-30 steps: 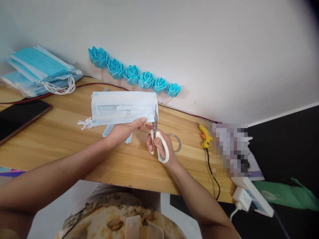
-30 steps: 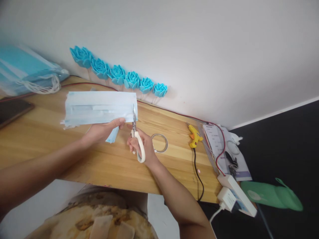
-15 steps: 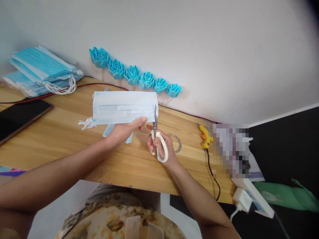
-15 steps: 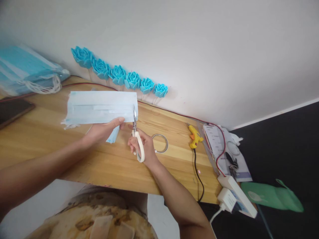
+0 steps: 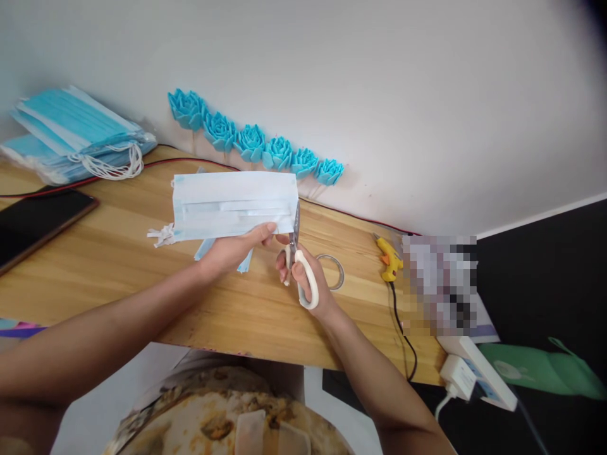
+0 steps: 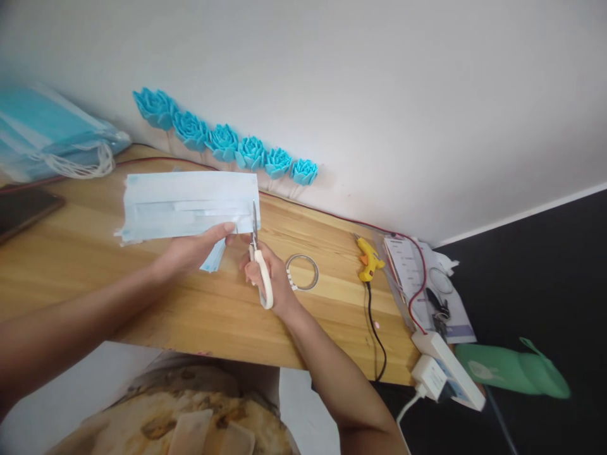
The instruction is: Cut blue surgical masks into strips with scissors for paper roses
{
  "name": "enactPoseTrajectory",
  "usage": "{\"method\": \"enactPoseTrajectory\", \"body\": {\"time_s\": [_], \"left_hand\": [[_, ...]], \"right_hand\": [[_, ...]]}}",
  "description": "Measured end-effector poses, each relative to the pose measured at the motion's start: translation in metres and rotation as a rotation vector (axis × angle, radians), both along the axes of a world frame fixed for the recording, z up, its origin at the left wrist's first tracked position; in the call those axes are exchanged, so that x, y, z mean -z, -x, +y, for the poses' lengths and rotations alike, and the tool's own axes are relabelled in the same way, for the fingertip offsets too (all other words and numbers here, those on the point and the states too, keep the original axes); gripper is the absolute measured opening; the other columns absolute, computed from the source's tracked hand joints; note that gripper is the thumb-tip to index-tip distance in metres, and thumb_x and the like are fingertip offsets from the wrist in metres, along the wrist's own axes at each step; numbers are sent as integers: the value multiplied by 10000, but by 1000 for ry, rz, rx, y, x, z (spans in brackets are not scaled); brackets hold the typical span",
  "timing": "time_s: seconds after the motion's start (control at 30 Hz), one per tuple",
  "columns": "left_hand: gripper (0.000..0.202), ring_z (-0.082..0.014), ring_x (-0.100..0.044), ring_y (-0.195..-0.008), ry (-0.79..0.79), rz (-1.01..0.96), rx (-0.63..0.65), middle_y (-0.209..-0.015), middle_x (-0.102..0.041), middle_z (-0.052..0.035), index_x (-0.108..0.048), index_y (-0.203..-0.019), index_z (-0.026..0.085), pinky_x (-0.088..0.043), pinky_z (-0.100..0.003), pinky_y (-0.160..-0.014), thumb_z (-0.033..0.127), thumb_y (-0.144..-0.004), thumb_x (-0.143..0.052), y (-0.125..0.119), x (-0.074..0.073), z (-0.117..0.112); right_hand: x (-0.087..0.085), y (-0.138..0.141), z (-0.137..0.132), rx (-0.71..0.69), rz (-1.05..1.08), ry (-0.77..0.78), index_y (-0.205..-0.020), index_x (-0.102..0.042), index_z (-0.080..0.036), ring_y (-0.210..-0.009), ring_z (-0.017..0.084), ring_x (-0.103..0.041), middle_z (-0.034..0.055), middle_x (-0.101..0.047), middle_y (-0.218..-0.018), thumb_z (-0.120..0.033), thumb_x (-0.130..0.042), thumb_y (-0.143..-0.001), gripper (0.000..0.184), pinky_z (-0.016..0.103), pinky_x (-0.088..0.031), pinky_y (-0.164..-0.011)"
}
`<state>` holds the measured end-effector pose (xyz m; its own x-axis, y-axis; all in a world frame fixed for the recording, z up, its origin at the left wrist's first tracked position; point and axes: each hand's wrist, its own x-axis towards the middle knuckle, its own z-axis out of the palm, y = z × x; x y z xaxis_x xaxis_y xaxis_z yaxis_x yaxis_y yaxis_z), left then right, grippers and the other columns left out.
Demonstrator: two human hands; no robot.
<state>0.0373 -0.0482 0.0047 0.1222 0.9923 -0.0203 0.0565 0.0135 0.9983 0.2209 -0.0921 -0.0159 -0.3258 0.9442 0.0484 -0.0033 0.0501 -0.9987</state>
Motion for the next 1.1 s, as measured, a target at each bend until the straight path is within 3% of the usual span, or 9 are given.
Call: {"method": "enactPoseTrajectory", "body": {"time_s": [0.17, 0.27, 0.53, 0.87, 1.1], "left_hand": [[410, -280, -653, -1000, -17, -74, 122, -952, -762, -35, -534, -611, 248, -452, -371, -1001, 576, -845, -615, 2, 3, 0], [398, -280, -659, -979, -24, -50, 156, -906, -757, -40, -546, -604, 247, -467, -369, -981, 554, -847, -612, 2, 2, 0], [424, -224, -610, -787, -44, -130, 118, -720, -635, -21, -517, -572, 227, -494, -371, -887, 549, -838, -590, -3, 5, 5], [366, -244, -629, -837, -20, -77, 50, -719, -654, -32, -545, -572, 240, -497, -367, -916, 514, -795, -640, -6, 0, 2], [370, -249, -619, -820, 57, 77, 34, -733, -657, -37, -529, -550, 245, -503, -356, -879, 547, -735, -638, -7, -11, -4]], "right_hand": [[0, -1, 2, -10, -17, -10, -1332, -540, -241, -699, 141, -495, 37, -581, -930, -760, -581, -832, 722, 293, -413, -620], [0, 0, 3, -16, 3, -1, -1314, -541, -251, -712, 146, -496, 37, -582, -929, -766, -585, -825, 711, 299, -416, -634], [-3, 2, 1, 7, 54, 31, -1251, -570, -241, -732, 148, -506, 39, -574, -937, -744, -619, -817, 666, 302, -412, -651], [-4, 5, 0, 6, 3, 36, -1310, -554, -240, -705, 144, -478, 27, -570, -899, -771, -604, -807, 733, 290, -391, -618], [0, 2, 3, -13, -24, -28, -1055, -582, -235, -729, 146, -487, 25, -541, -904, -760, -575, -839, 567, 298, -398, -645]]}}
